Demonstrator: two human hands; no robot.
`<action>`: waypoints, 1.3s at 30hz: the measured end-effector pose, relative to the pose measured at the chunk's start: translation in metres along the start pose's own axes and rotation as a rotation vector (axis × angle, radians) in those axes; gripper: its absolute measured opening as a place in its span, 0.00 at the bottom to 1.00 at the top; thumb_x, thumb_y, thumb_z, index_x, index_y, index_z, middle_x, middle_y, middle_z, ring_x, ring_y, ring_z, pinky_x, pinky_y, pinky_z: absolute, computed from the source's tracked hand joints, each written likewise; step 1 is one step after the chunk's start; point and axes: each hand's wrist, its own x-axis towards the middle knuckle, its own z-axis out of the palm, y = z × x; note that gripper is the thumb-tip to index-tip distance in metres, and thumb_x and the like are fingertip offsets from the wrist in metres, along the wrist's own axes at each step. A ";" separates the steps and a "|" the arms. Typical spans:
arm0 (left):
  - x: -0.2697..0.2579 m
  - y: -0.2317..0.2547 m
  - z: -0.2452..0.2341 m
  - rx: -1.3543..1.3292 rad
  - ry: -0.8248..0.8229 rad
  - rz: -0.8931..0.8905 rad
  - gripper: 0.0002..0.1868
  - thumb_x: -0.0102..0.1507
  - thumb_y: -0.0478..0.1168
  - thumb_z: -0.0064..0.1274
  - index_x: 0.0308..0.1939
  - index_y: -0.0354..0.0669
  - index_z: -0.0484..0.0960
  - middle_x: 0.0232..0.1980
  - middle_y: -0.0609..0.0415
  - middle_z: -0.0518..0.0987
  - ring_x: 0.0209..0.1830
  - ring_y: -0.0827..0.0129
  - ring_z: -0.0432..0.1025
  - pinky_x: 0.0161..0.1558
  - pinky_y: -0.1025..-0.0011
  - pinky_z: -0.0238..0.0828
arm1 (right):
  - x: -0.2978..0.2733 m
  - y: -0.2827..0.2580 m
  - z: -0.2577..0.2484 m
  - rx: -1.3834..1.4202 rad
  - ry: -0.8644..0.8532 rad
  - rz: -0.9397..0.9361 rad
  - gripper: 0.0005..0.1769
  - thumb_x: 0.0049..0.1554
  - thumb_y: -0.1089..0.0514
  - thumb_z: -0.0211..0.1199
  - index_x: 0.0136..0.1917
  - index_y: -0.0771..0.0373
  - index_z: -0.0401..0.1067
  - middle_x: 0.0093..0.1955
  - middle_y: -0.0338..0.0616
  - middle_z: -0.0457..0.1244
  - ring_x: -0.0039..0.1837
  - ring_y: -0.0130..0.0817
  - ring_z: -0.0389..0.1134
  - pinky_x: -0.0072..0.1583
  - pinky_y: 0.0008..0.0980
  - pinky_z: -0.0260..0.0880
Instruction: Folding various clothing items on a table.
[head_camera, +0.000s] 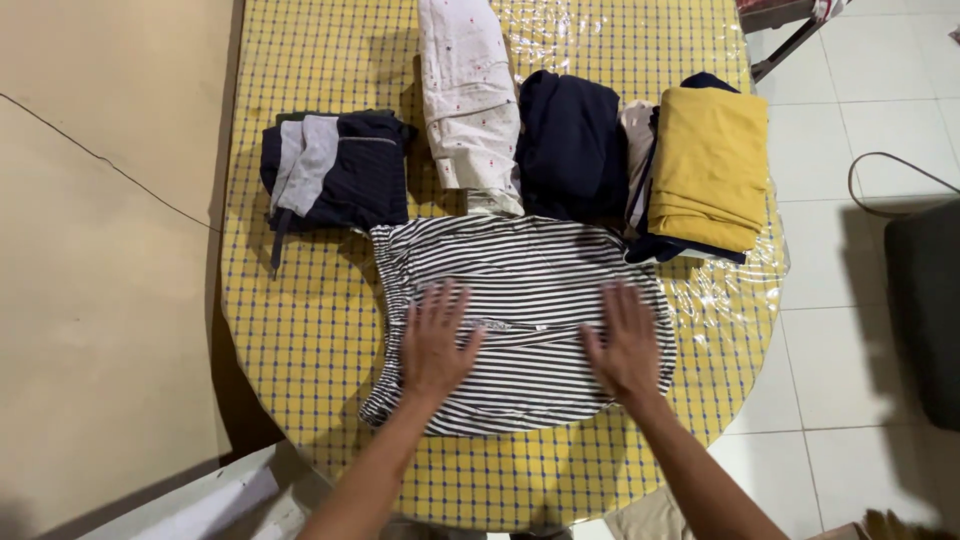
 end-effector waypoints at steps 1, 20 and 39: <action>0.002 -0.010 0.004 0.002 0.001 0.000 0.36 0.69 0.63 0.36 0.78 0.54 0.56 0.82 0.48 0.55 0.82 0.53 0.46 0.79 0.49 0.36 | -0.001 0.004 -0.005 0.001 0.001 -0.001 0.44 0.64 0.33 0.36 0.84 0.60 0.38 0.87 0.50 0.33 0.86 0.45 0.30 0.79 0.47 0.25; 0.003 -0.014 -0.005 -0.173 0.153 0.115 0.29 0.69 0.54 0.45 0.72 0.48 0.70 0.76 0.48 0.67 0.79 0.54 0.58 0.77 0.53 0.51 | -0.005 -0.035 -0.047 -0.028 -0.232 0.240 0.23 0.63 0.36 0.52 0.58 0.55 0.68 0.59 0.41 0.62 0.64 0.38 0.61 0.70 0.40 0.60; 0.047 -0.033 -0.010 -0.079 0.104 -0.075 0.35 0.69 0.58 0.39 0.79 0.51 0.58 0.81 0.48 0.56 0.81 0.54 0.48 0.78 0.50 0.36 | 0.046 0.003 -0.021 0.021 -0.162 0.142 0.44 0.65 0.31 0.33 0.86 0.56 0.41 0.84 0.47 0.42 0.85 0.43 0.39 0.85 0.49 0.31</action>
